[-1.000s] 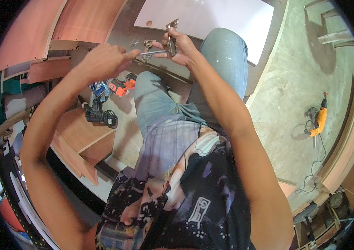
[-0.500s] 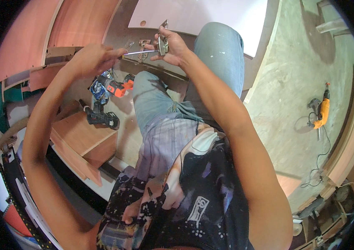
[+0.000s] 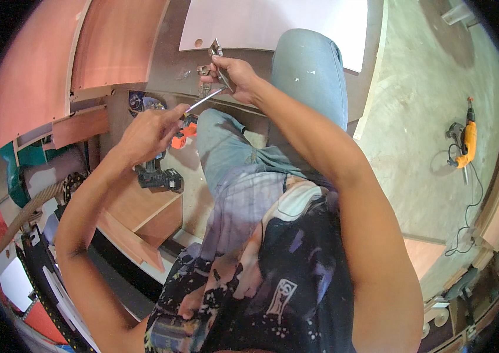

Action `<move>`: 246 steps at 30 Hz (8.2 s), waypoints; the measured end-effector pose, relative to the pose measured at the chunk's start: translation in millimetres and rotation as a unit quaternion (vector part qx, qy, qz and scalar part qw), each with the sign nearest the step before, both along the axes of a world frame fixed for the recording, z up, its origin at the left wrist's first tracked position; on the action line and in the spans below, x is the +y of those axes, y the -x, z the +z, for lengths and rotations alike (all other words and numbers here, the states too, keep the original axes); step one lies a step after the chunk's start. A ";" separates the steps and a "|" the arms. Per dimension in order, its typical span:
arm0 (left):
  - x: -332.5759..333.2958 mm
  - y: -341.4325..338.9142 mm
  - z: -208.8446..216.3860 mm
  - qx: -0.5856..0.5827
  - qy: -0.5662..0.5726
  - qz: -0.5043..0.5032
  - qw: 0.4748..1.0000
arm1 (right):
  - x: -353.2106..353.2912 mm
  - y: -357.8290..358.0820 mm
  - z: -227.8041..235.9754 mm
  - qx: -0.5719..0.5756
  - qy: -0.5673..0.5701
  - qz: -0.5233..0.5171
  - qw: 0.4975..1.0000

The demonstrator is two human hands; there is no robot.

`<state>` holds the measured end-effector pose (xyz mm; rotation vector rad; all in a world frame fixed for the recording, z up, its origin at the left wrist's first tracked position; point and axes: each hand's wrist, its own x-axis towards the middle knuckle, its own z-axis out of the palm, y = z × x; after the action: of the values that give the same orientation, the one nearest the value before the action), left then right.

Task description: The person sits on the floor and attaches metal hinges to a white cabinet door using a screwdriver and a cordless drill. They then place a wooden plank on the door to align the hinges and secure them with screws.

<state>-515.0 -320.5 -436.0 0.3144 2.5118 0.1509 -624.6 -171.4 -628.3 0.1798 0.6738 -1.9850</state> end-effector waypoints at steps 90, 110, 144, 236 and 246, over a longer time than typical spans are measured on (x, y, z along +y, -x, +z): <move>-191.3 100.5 -265.0 0.192 -0.174 0.415 0.872 | -57.8 -0.1 -107.6 -0.008 -0.338 -0.156 0.928; -126.6 178.3 -291.4 0.242 -0.074 0.214 0.944 | 195.7 32.3 -106.6 0.176 -0.600 -0.221 0.748; -135.5 175.3 -308.6 0.303 -0.026 0.127 0.944 | 184.1 68.9 -79.1 0.474 -0.755 0.153 0.425; -193.2 -61.5 -250.6 -0.140 -0.179 0.289 0.930 | 572.2 -387.4 -166.9 -0.153 -0.854 -0.098 0.487; -28.6 -53.2 -216.3 -0.193 -0.229 0.304 0.904 | 538.8 -397.4 -170.9 -0.164 -0.854 -0.073 0.488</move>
<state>-461.8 -349.2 -652.4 -0.3113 2.0678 0.9621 -227.2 367.4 -799.1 1.7523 2.1341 -0.5307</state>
